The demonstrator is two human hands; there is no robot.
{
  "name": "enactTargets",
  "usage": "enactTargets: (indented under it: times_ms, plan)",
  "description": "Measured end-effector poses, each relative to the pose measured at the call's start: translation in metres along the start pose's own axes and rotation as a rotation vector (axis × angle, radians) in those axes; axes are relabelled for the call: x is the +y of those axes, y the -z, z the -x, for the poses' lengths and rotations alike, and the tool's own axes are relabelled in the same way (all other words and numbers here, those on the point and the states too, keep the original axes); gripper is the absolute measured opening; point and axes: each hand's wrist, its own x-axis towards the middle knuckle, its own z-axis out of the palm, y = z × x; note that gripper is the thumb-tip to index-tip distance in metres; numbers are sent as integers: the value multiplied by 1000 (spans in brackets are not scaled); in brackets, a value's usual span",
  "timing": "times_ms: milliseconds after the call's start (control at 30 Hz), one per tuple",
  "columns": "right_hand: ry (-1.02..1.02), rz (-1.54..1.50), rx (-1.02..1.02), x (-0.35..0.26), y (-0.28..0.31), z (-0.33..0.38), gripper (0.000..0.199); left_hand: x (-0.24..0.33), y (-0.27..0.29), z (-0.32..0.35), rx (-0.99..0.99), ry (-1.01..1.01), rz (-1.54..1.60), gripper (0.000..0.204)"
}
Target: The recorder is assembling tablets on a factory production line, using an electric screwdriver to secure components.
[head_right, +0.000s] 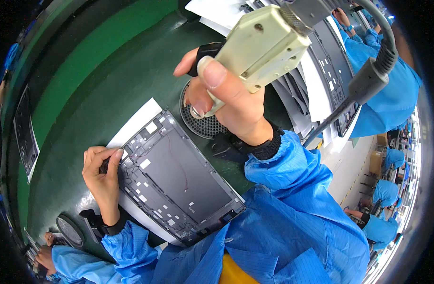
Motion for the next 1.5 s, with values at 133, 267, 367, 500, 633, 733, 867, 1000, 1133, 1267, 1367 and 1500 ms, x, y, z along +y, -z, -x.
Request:
enactTargets:
  times_ms: [133, 267, 367, 500, 633, 733, 867, 1000, 1133, 1267, 1367, 1500]
  plan:
    - [10, -12, 34, 2, 0, 0, 57, 0, -1, -1, -11, -8, -4, 12]
    - [34, -40, 38, 5, 2, 1, 56, -1, -2, -1, -21, -33, 0, 14]
    - [58, -30, -58, 6, 2, -1, 58, 0, 5, 1, -43, -43, 22, 17]
    - [137, -137, -92, 10, 4, 2, 51, -5, 1, 1, -19, -65, 23, 18]
    - [239, -309, -288, -18, 11, -5, 68, -9, 5, 1, -39, -95, 21, 18]
    - [233, -308, -404, -38, -8, -14, 70, -7, 10, 2, -65, -85, 34, 19]
    - [130, -364, -462, -18, -59, -23, 71, -11, 8, 7, -38, -73, 23, 19]
    - [58, -213, -422, 10, -91, -14, 68, -11, 8, 9, -23, -41, 22, 19]
    - [30, -323, -415, 27, -104, -11, 56, -13, 8, 11, -11, -44, 36, 18]
    - [45, -315, -425, 28, -105, -13, 56, -13, 8, 9, -16, -58, 55, 17]
    - [32, -299, -424, 30, -103, -15, 58, -15, 7, 10, -6, -63, 62, 17]
    - [36, -263, -422, 31, -104, -15, 58, -17, 6, 11, 0, -66, 55, 17]
